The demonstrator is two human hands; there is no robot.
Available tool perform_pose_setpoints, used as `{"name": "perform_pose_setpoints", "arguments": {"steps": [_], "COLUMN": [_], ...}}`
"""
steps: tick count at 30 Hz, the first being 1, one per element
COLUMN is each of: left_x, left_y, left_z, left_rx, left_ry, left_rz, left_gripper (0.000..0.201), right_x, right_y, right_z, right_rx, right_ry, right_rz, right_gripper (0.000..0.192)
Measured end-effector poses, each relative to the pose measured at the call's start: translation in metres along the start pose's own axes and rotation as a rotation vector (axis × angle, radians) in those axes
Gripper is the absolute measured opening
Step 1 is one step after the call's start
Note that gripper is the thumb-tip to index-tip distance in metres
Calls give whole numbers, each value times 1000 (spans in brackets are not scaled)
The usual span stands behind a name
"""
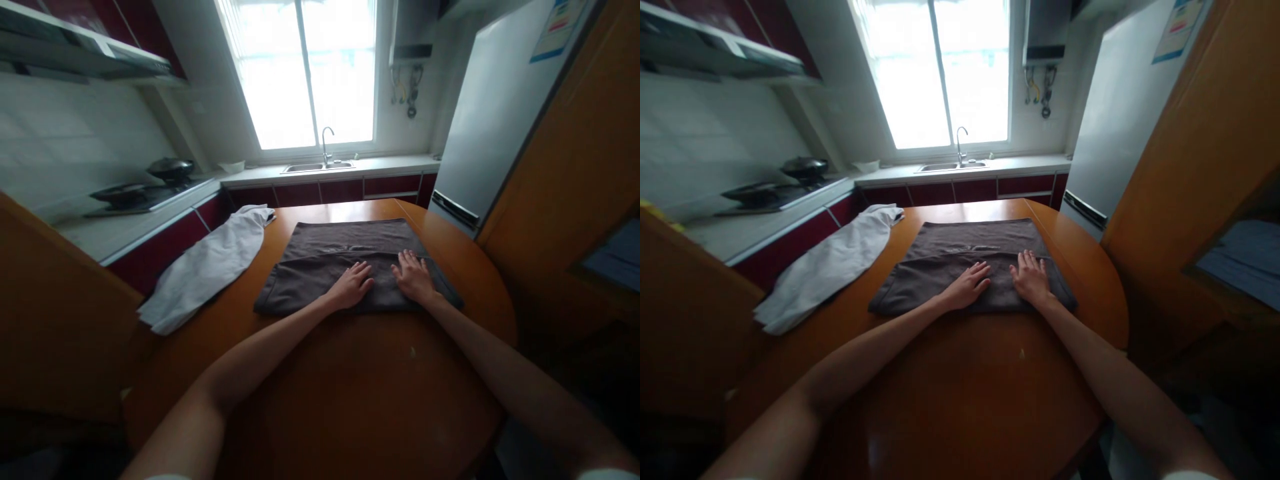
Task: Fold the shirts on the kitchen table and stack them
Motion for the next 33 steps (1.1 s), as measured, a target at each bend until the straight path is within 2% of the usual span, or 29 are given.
{"name": "perform_pose_setpoints", "arguments": {"steps": [3, 7, 10, 12, 17, 23, 28, 31, 33], "left_x": [-2, -30, -60, -72, -73, -71, -69, -70, -70], "left_y": [-26, -54, -60, -60, -63, -50, -47, -54, -59], "left_z": [24, 87, 131, 146, 149, 158, 163, 156, 143], "left_rx": [49, 228, 279, 265, 294, 301, 305, 314, 333], "left_ry": [-20, -189, -349, -385, -327, -374, -372, -355, -320], "left_rz": [19, 33, 28, 4, -112, -18, -33, -103, -167], "left_gripper": [55, 57, 58, 58, 58, 60, 58, 56, 56], "right_x": [1, 5, 5, 5, 5, 14, 18, 17, 14], "right_y": [14, 21, 21, 21, 18, 3, 11, 4, -3], "right_z": [0, -5, -6, -5, -5, -24, -41, -35, -24], "right_rx": [-2, -12, -20, -23, 0, 29, 15, 34, 66], "right_ry": [-7, -6, -5, -9, -2, 60, 131, 100, 43], "right_rz": [119, 158, 163, 167, 148, -31, 44, -44, -119], "right_gripper": [64, 64, 64, 64, 63, 62, 63, 61, 59]}}
Point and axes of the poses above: each hand's wrist, its own x-axis towards the middle knuckle, its own y-axis out of the palm, z = x × y, the point moved 5 cm from there along x, towards the middle knuckle
